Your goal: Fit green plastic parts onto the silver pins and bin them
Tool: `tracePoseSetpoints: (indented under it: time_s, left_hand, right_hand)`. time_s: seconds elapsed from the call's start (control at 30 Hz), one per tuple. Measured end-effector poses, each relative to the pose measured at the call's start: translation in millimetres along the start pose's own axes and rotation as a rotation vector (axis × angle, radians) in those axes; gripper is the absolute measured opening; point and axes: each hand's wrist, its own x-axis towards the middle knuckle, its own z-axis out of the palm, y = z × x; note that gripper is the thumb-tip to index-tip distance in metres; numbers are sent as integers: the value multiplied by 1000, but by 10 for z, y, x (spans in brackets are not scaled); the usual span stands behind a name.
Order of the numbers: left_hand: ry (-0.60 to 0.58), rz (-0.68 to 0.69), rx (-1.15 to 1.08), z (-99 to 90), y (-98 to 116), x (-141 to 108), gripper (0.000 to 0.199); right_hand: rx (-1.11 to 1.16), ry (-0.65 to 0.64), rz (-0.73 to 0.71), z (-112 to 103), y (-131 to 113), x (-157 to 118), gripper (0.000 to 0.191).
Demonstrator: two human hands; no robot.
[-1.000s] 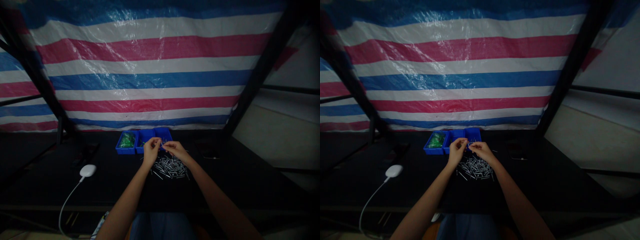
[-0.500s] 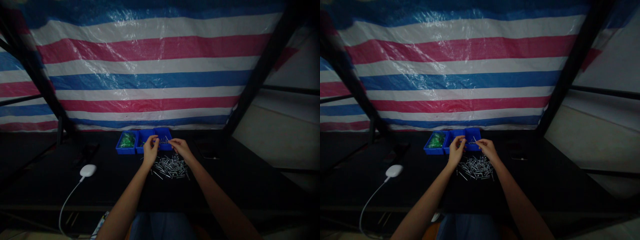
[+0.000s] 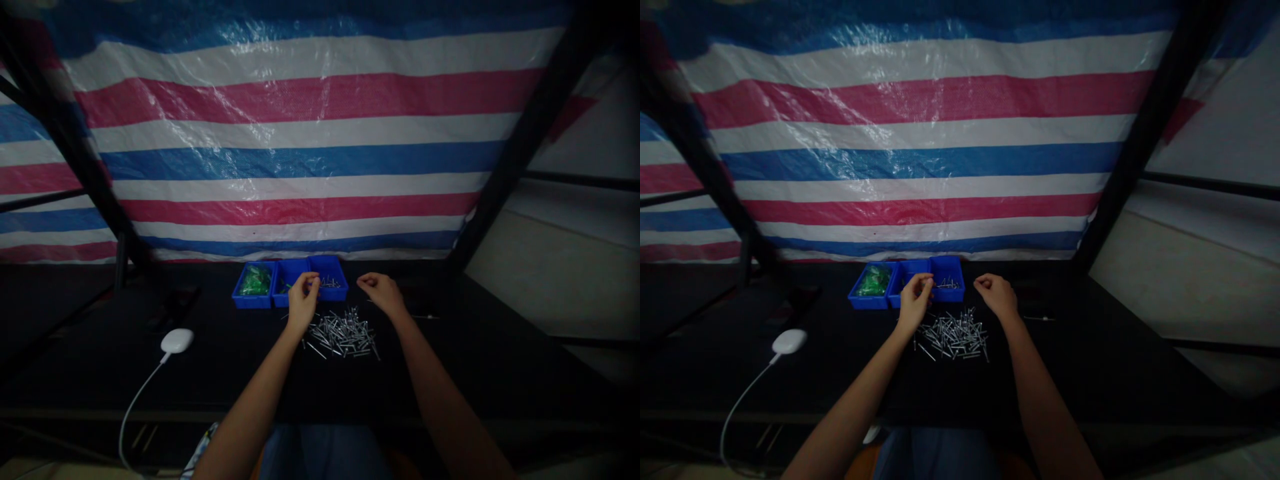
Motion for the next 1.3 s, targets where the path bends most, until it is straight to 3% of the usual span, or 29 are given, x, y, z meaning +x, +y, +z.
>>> tracePoseSetpoints:
  time_s: [0.2,0.4,0.53,0.63,0.83,0.93,1.3]
  left_hand:
    - [4,-1,28,-6,-29,17,31]
    - [2,4,27,-2,-21,9,31]
    - [-1,5,43,4,-15,7,30]
    - [-7,7,52,7,-31,17,30]
    - [-44,8,71,9,-68,21,29]
    - [-62,27,101,9,-79,20,29]
    - [-160,154,329,40,-65,-26,25]
  right_hand:
    - [-251,-233,65,-206,323,40,20]
    - [-283,-369,95,-268,488,55,16]
    - [-269,-345,78,-257,465,40,8]
    - [-171,-247,38,-222,385,40,10]
    - [375,-86,-17,-16,-7,-17,28]
    - [520,-64,-53,97,-187,-77,32]
    - [371,-160,-297,191,-318,-181,23]
